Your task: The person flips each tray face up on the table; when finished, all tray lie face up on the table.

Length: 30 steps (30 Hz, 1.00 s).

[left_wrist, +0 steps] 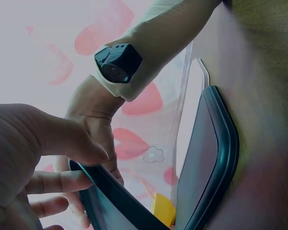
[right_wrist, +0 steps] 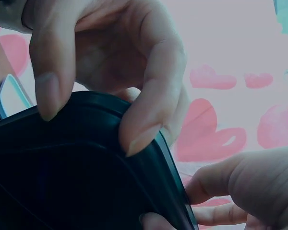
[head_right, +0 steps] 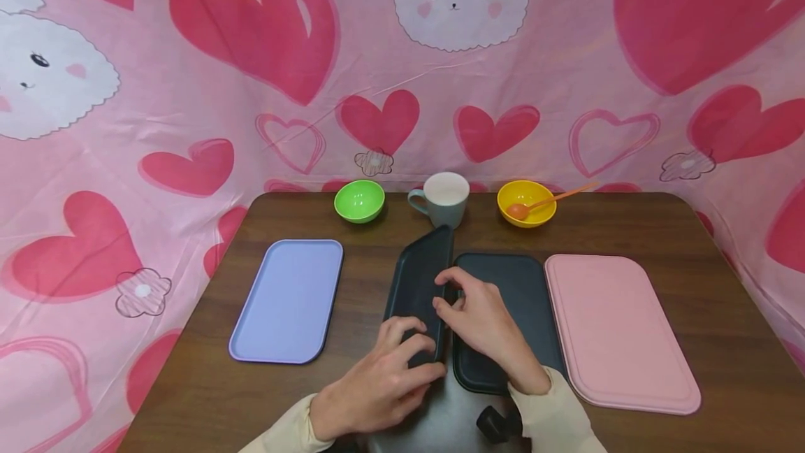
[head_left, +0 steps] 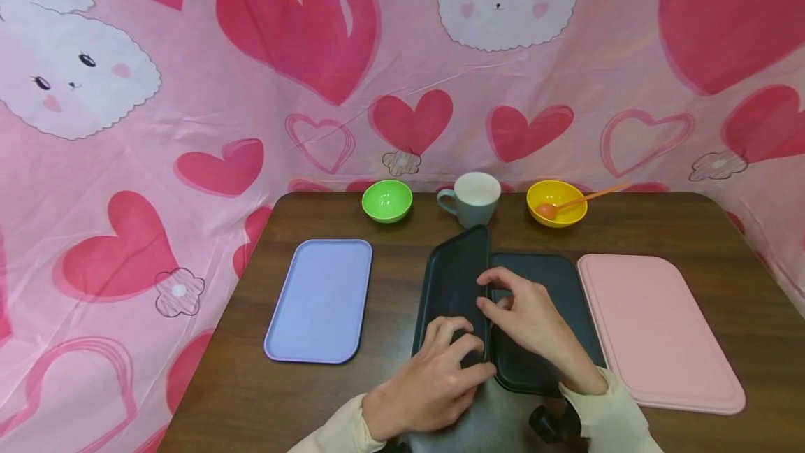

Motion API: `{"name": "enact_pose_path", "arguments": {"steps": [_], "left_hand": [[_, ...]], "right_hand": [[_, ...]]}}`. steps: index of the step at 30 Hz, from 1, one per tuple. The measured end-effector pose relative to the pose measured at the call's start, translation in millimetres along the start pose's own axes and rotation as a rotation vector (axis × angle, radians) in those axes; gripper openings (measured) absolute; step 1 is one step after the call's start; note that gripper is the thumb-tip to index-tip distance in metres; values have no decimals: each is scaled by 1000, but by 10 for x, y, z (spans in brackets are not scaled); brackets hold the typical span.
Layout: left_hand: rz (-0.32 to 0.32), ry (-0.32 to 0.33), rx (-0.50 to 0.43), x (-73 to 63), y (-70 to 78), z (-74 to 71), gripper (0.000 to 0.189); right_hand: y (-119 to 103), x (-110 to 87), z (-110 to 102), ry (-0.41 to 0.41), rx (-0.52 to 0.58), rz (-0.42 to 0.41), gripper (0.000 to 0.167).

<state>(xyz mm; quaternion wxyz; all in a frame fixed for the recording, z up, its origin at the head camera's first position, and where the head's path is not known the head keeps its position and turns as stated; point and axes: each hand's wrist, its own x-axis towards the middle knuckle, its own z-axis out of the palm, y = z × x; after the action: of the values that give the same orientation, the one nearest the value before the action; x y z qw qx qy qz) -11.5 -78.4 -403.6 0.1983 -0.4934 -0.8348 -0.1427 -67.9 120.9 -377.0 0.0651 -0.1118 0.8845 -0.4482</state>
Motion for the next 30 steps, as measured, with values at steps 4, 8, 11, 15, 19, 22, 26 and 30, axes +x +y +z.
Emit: {"name": "enact_pose_path", "arguments": {"steps": [4,8,11,15,19,22,26,30], "left_hand": [[1,35,-3,-4,-1,-12,23],[-9,93,-33,-27,-33,-32,28],[-31,117,-62,-65,-82,-52,30],[-94,103,-97,-143,-165,-77,34],[-169,94,-122,-228,-246,-83,39],[-206,113,-124,-283,-297,-75,43],[-279,125,-134,-343,-347,-63,44],[-390,108,-182,-402,-383,-54,44]], "right_hand": [[23,16,-1,2,11,8,29],[51,23,0,0,17,14,29],[69,16,2,-3,22,12,30],[100,16,3,3,29,11,30],[139,25,3,11,44,24,29],[162,25,2,9,60,30,30],[184,28,-3,7,77,42,30],[207,33,-8,0,96,62,31]]}}
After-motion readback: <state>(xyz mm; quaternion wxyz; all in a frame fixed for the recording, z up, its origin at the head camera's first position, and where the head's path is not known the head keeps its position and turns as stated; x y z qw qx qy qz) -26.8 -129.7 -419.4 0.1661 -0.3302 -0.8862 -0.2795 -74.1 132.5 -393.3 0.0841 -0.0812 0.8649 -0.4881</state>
